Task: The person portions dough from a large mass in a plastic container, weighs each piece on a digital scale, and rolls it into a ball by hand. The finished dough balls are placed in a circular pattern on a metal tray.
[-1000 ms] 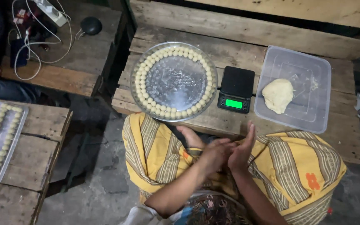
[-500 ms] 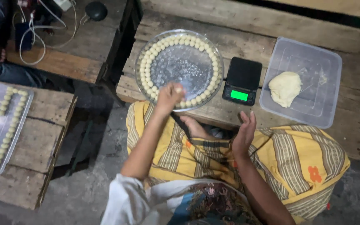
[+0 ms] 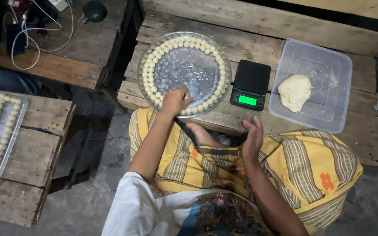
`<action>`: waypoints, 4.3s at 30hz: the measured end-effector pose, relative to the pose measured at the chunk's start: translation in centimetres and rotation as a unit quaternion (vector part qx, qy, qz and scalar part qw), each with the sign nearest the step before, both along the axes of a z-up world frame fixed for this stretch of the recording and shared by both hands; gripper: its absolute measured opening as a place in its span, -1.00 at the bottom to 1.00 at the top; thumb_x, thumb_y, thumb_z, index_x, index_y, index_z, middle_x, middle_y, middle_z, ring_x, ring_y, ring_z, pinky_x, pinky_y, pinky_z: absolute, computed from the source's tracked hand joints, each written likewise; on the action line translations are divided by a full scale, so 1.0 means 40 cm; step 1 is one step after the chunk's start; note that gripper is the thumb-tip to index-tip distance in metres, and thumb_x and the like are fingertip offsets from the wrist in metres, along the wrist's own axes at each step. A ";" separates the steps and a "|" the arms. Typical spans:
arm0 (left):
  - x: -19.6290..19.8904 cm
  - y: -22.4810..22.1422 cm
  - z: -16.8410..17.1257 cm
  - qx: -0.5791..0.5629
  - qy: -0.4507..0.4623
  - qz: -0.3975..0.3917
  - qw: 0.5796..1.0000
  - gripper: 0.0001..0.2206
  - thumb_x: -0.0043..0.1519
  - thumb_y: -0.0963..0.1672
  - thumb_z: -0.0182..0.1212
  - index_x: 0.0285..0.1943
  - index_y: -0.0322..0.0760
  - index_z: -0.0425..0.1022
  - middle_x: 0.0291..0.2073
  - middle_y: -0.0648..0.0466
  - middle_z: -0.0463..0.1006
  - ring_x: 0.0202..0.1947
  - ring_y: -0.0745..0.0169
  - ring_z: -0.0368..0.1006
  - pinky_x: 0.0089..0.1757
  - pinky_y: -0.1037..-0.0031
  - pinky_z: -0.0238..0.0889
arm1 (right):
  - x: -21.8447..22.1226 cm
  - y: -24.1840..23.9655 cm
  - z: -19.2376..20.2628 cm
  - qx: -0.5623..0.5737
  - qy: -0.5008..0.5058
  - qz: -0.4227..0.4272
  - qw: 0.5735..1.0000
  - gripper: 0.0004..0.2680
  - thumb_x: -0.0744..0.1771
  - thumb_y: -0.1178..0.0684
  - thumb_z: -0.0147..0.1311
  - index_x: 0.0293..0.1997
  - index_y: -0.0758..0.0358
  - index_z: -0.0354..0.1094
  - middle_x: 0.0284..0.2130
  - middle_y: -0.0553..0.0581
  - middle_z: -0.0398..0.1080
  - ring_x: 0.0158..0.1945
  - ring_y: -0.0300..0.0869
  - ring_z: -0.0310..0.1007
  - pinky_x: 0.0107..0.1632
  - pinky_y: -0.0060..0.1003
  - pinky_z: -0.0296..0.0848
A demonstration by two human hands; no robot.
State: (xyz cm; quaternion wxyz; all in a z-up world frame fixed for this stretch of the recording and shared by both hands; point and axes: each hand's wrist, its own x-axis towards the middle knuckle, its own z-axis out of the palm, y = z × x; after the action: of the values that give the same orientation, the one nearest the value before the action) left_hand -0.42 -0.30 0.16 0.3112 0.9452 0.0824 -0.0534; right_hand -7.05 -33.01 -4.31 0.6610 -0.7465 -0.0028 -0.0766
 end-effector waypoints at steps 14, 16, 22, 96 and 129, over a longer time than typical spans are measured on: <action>0.016 0.027 -0.156 -0.043 -0.003 -0.058 0.997 -0.80 0.22 0.01 0.18 -0.20 -0.05 0.67 -0.28 -0.06 0.59 -0.09 -0.29 0.54 -0.05 -0.04 0.40 | 0.004 0.002 -0.012 0.013 -0.021 -0.002 1.000 -0.53 0.48 -0.27 -0.32 0.46 0.29 0.10 -0.01 0.26 0.51 0.10 -0.12 0.50 0.32 -0.16 0.26; 0.006 0.020 -0.120 -0.043 -0.002 -0.056 0.998 -0.80 0.20 0.01 0.20 -0.20 -0.05 0.67 -0.28 -0.07 0.60 -0.10 -0.30 0.54 -0.05 -0.05 0.40 | -0.001 0.008 -0.005 0.015 -0.020 -0.003 1.000 -0.54 0.48 -0.27 -0.31 0.46 0.29 0.10 -0.01 0.26 0.51 0.10 -0.12 0.50 0.32 -0.16 0.25; -0.005 -0.002 -0.066 0.006 -0.038 -0.074 0.997 -0.82 0.14 0.01 0.26 -0.33 -0.10 0.59 -0.39 -0.04 0.56 -0.17 -0.24 0.56 -0.12 0.02 0.43 | -0.003 0.014 0.000 0.023 0.004 -0.013 1.000 -0.55 0.47 -0.25 -0.25 0.45 0.27 0.12 0.00 0.23 0.50 0.12 -0.11 0.49 0.30 -0.13 0.28; 0.014 -0.802 0.008 0.237 0.060 -0.405 0.881 -0.42 0.42 0.14 -0.48 0.62 0.04 -0.07 0.62 0.10 -0.21 0.61 0.08 -0.42 0.40 -0.28 -0.63 | 0.233 -0.206 0.174 0.025 0.156 -0.017 0.987 -0.70 0.27 0.12 0.31 0.03 0.48 0.41 -0.51 0.08 0.39 -0.55 -0.30 0.34 -0.40 -0.40 0.34; -0.124 -0.465 -0.014 -0.336 -0.117 -0.106 0.928 -0.88 0.37 -0.17 0.17 -0.09 -0.28 0.63 -0.33 -0.11 0.62 -0.25 -0.08 0.58 -0.20 0.29 0.47 | 0.050 -0.091 0.015 0.020 0.222 0.092 0.970 -0.85 0.27 0.15 0.30 -0.16 0.20 0.44 -0.41 -0.03 0.51 -0.30 -0.38 0.45 -0.16 -0.42 0.43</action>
State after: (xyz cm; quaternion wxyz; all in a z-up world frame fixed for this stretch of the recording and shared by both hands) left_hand -5.37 -18.90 -0.38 0.6106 0.7880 -0.0784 -0.0002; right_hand -5.05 -36.65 -3.72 0.6641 -0.7279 0.0769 0.1522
